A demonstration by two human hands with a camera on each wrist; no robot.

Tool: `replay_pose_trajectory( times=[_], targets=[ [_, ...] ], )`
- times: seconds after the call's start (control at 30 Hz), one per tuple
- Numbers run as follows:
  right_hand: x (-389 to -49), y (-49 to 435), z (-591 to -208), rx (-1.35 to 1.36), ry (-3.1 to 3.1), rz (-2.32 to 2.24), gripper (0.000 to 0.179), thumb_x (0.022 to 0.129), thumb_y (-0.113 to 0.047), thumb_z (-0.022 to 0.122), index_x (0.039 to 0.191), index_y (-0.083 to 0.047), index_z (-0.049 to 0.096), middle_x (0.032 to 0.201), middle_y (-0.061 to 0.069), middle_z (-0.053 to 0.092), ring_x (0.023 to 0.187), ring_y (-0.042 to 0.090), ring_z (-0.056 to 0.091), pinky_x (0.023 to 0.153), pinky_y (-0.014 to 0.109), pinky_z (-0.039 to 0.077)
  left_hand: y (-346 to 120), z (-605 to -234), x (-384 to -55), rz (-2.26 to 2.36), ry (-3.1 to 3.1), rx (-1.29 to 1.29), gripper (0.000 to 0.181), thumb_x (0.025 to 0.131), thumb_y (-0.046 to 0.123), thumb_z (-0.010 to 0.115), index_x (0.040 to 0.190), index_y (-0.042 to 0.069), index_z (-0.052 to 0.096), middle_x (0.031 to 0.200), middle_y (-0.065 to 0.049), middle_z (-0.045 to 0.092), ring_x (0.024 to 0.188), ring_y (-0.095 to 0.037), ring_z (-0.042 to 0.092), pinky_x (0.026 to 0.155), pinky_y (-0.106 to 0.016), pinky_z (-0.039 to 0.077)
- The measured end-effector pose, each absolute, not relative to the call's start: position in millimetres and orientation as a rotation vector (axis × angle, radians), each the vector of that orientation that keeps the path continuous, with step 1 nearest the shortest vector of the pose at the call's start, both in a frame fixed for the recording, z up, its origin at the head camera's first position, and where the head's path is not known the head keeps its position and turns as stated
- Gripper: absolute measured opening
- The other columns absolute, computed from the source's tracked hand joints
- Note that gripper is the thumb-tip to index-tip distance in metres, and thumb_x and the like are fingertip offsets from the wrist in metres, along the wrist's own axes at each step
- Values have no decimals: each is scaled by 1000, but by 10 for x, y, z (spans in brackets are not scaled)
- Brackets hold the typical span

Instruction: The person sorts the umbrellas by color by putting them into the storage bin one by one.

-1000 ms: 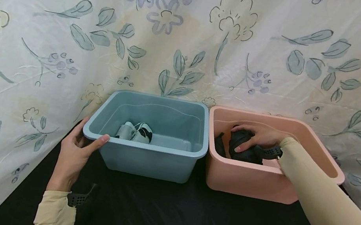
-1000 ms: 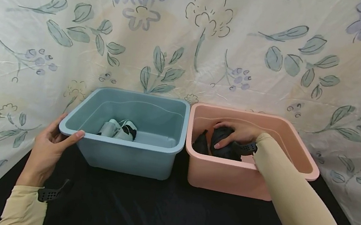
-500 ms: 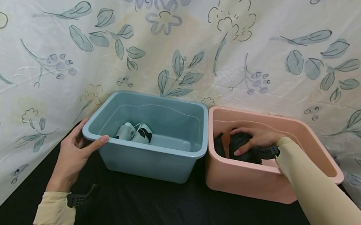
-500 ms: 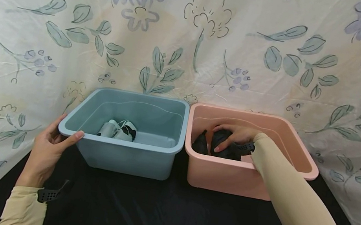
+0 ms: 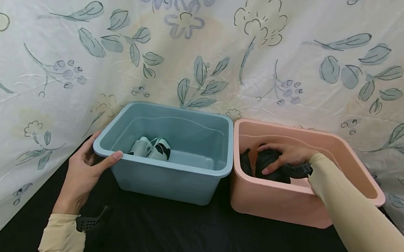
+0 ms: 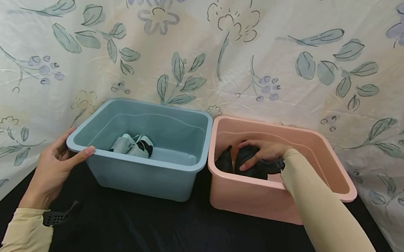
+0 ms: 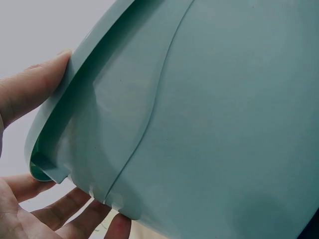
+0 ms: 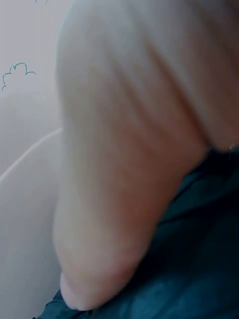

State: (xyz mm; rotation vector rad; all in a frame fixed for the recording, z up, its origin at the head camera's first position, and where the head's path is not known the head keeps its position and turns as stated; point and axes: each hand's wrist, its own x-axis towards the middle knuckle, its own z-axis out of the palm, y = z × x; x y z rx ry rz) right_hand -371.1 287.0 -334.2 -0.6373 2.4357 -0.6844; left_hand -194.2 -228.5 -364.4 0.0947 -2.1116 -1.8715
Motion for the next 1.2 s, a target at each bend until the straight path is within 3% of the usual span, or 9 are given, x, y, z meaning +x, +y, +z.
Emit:
replay_pose_trajectory(
  times=[0.17, 0.33, 0.47, 0.6, 1.03, 1.2],
  targets=[
    [-3740, 2884, -3376, -652, 2448, -694, 90, 74, -47, 88, 149, -13, 50, 157, 16, 33, 143, 41, 26, 113, 63, 27, -2270, -3645, -1947, -1869, -2108, 100, 86, 91, 19, 79, 161, 20, 30, 161, -8, 33, 146, -29, 34, 115, -54, 32],
    [-3647, 2849, -3283, -634, 2384, -743, 83, 83, -42, 82, 147, -3, 47, 151, 23, 40, 130, 42, 41, 100, 50, 48, -2258, -3637, -1941, -1866, -2108, 106, 86, 91, 19, 79, 161, 20, 29, 161, -8, 32, 147, -30, 33, 115, -55, 31],
    [-3545, 2792, -3202, -488, 2247, -843, 86, 90, -33, 78, 153, 2, 33, 156, 29, 27, 120, 43, 51, 90, 49, 56, -2252, -3637, -1936, -1856, -2118, 111, 87, 92, 20, 78, 162, 19, 27, 161, -9, 32, 147, -30, 32, 115, -55, 31],
    [-3501, 2754, -3181, -376, 2166, -978, 81, 92, -23, 75, 155, 0, 30, 161, 27, 19, 120, 46, 55, 89, 57, 56, -2246, -3636, -1934, -1859, -2122, 121, 88, 92, 20, 78, 162, 18, 25, 162, -9, 30, 148, -30, 31, 115, -54, 31],
    [-3514, 2732, -3177, -313, 2214, -990, 83, 93, -27, 74, 156, 0, 27, 159, 29, 24, 123, 49, 51, 88, 58, 56, -2234, -3637, -1930, -1857, -2112, 119, 86, 92, 19, 78, 162, 19, 28, 161, -8, 32, 147, -29, 33, 115, -54, 31],
    [-3534, 2751, -3180, -330, 2224, -1000, 78, 96, -22, 70, 156, 0, 26, 154, 31, 33, 124, 51, 50, 87, 58, 56, -2228, -3636, -1933, -1857, -2111, 126, 87, 91, 20, 79, 162, 19, 27, 162, -8, 31, 148, -29, 32, 116, -53, 31]
  ],
)
